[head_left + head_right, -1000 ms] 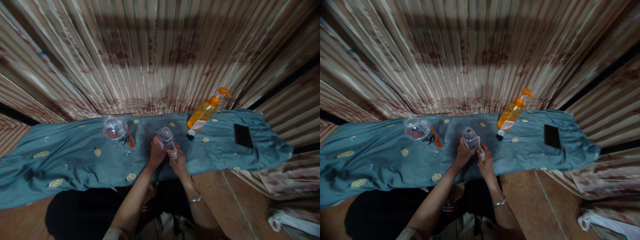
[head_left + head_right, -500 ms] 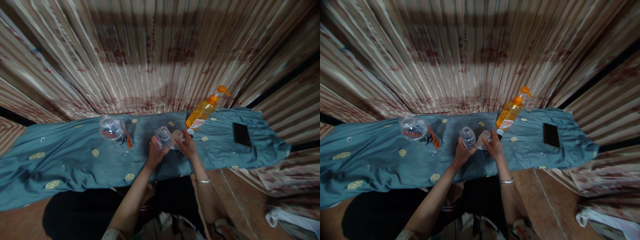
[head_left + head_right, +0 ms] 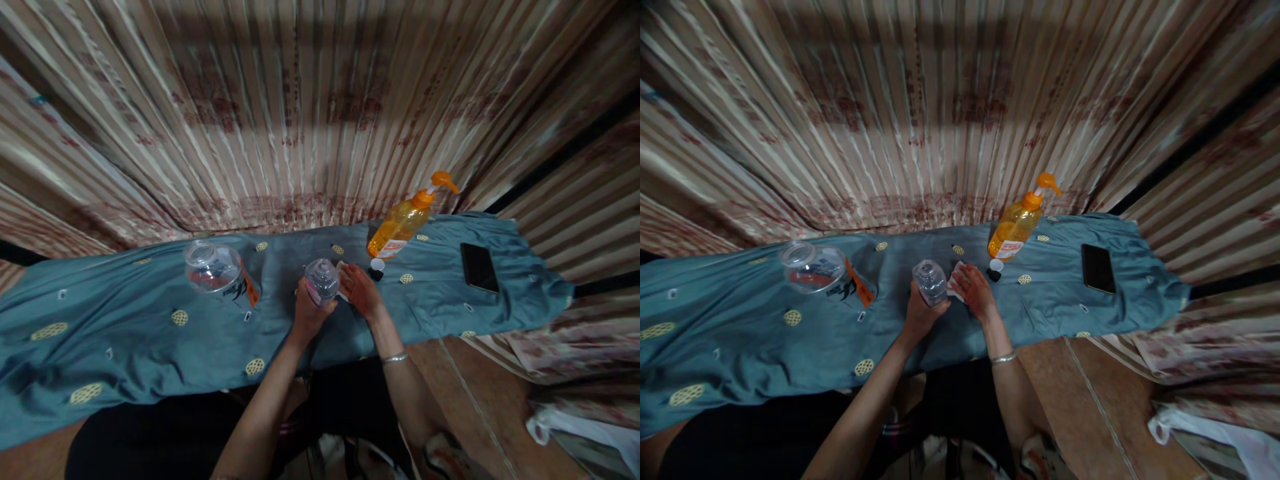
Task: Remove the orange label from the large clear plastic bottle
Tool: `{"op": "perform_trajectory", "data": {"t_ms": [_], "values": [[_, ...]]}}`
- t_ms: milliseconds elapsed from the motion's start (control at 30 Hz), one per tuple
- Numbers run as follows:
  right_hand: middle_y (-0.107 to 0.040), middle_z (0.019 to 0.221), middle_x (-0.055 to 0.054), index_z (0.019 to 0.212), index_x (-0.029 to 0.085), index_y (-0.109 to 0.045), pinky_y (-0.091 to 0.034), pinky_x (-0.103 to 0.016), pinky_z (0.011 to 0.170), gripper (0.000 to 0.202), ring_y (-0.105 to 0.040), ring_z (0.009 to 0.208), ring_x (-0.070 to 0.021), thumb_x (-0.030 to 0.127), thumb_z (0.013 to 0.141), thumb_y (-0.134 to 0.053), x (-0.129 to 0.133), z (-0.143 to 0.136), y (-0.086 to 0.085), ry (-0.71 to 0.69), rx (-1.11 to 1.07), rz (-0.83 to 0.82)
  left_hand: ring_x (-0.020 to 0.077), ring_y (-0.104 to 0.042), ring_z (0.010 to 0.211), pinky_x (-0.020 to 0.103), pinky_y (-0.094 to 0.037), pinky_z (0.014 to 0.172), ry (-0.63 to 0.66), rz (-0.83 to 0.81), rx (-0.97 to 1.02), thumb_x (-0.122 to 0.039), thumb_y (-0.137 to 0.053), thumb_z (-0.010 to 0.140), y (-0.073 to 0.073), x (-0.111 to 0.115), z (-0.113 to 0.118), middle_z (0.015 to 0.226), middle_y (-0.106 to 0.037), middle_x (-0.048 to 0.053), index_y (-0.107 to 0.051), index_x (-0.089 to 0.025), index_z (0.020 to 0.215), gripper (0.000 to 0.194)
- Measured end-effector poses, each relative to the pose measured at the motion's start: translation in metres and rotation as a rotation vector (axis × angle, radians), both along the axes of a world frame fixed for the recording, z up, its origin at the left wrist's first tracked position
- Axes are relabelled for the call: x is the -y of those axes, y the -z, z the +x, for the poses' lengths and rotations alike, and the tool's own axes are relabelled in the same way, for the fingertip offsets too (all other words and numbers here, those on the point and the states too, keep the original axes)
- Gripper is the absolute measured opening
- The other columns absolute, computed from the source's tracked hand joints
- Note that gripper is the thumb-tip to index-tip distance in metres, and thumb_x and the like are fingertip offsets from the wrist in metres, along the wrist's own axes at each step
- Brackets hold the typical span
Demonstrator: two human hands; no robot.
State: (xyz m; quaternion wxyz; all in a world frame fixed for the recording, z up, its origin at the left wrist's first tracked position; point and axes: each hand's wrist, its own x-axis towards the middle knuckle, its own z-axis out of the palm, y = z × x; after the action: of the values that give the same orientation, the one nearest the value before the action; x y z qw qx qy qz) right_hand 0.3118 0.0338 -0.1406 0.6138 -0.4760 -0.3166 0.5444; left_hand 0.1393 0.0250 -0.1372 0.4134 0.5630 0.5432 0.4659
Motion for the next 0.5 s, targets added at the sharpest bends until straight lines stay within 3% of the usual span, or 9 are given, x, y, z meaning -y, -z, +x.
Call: {"op": "perform_trajectory", "data": {"t_ms": [100,233,333,400,500], "values": [[-0.079,0.124,-0.011,0.121,0.028,-0.069,-0.065,-0.049,0.088,0.051,-0.08,0.104,-0.0285,0.063,0.084,-0.073,0.018,0.015,-0.007,0.102,0.152,0.035,0.0281,-0.071,0.117,0.051,-0.063,0.098,0.001,-0.005,-0.007,-0.039,-0.071,0.101,0.0,0.0,-0.001,0.136,-0.068,0.012,-0.064,-0.018,0.135,0.041],[-0.077,0.122,-0.017,0.121,0.021,-0.07,-0.06,-0.056,0.101,0.051,-0.075,0.111,-0.0332,0.059,0.086,-0.069,0.031,0.049,-0.014,0.388,0.769,0.097,0.0283,-0.07,0.117,0.052,-0.062,0.099,0.007,-0.006,-0.02,-0.039,-0.071,0.101,-0.002,0.001,-0.001,0.136,-0.068,0.012,-0.064,-0.018,0.135,0.041],[-0.077,0.12,-0.021,0.114,0.02,-0.071,-0.052,-0.064,0.11,0.043,-0.069,0.119,-0.0381,0.053,0.087,-0.066,0.026,0.064,-0.015,0.375,1.145,0.087,0.0283,-0.07,0.117,0.052,-0.062,0.099,0.013,-0.004,-0.016,-0.039,-0.071,0.101,-0.005,0.001,-0.001,0.136,-0.068,0.012,-0.064,-0.018,0.135,0.041],[-0.078,0.111,-0.022,0.107,0.02,-0.071,-0.052,-0.065,0.107,0.038,-0.07,0.112,-0.0389,0.053,0.089,-0.062,0.021,0.066,-0.013,0.325,1.221,0.077,0.0282,-0.07,0.117,0.052,-0.062,0.099,0.021,0.001,-0.011,-0.039,-0.071,0.101,-0.006,0.002,0.0,0.136,-0.068,0.012,-0.064,-0.018,0.136,0.041],[-0.078,0.098,-0.019,0.098,0.023,-0.069,-0.057,-0.059,0.101,0.036,-0.071,0.1,-0.0349,0.057,0.09,-0.064,0.019,0.065,-0.01,0.344,1.16,0.145,0.029,-0.07,0.118,0.053,-0.061,0.101,0.038,0.016,0.001,-0.039,-0.072,0.099,-0.008,0.004,0.0,0.136,-0.068,0.012,-0.063,-0.018,0.136,0.043]]}}
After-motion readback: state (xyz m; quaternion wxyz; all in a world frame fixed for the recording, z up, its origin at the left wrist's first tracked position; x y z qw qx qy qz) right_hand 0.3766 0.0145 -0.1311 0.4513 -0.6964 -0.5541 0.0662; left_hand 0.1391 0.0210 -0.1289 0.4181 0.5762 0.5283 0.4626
